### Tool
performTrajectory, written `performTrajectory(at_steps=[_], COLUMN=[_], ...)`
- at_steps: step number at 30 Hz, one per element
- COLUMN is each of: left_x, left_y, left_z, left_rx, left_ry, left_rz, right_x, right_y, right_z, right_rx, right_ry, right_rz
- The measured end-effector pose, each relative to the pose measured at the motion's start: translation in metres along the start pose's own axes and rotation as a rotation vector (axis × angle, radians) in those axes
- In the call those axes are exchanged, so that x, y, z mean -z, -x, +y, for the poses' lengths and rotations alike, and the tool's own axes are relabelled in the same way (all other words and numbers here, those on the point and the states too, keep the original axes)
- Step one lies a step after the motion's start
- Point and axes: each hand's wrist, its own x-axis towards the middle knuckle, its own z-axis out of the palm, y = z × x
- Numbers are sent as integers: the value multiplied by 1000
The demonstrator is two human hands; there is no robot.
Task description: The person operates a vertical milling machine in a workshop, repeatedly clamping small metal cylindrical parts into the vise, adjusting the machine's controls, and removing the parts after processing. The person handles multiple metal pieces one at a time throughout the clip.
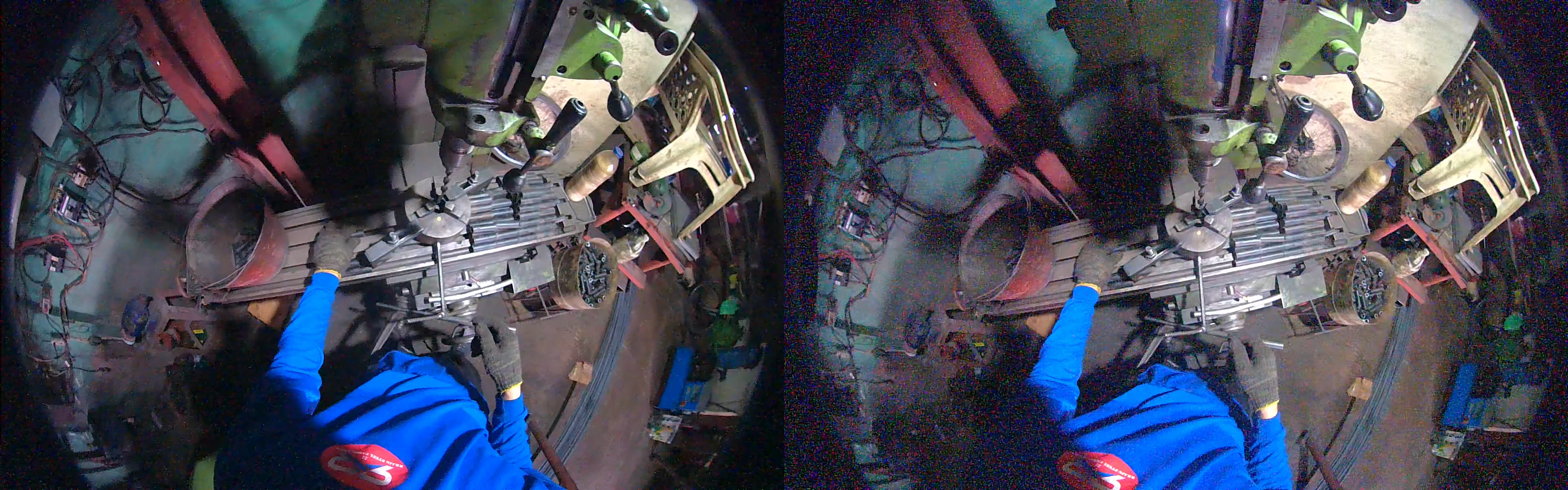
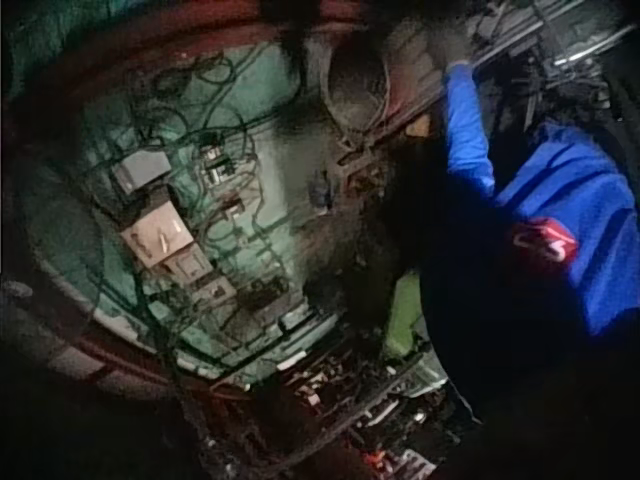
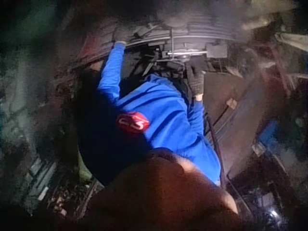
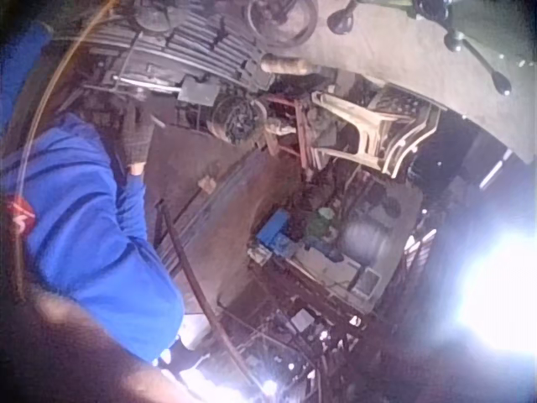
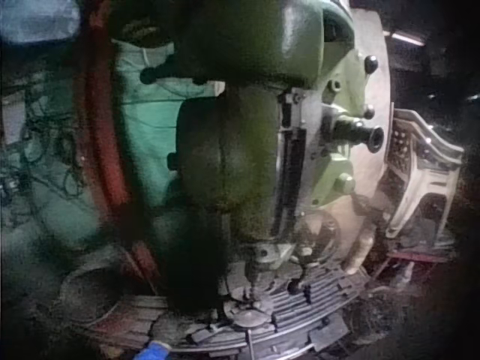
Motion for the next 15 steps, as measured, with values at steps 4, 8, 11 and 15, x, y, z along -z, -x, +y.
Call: performTrajectory(at_steps=[4, 8, 11, 15], left_x=[-8, 22, 26, 11], left_y=[3, 3, 7, 7], left_z=[-6, 26, 23, 13], left_rx=[25, 38, 109, 31], left_ry=[-36, -19, 135, 94], left_rz=[22, -24, -46, 5], right_x=[4, 9, 16, 22], right_y=[1, -4, -9, -24], right_z=[-6, -7, -24, -7], right_rx=[-43, -168, -99, 61], right_ry=[-30, -70, -68, -19], right_rz=[-3, -14, -48, -46])
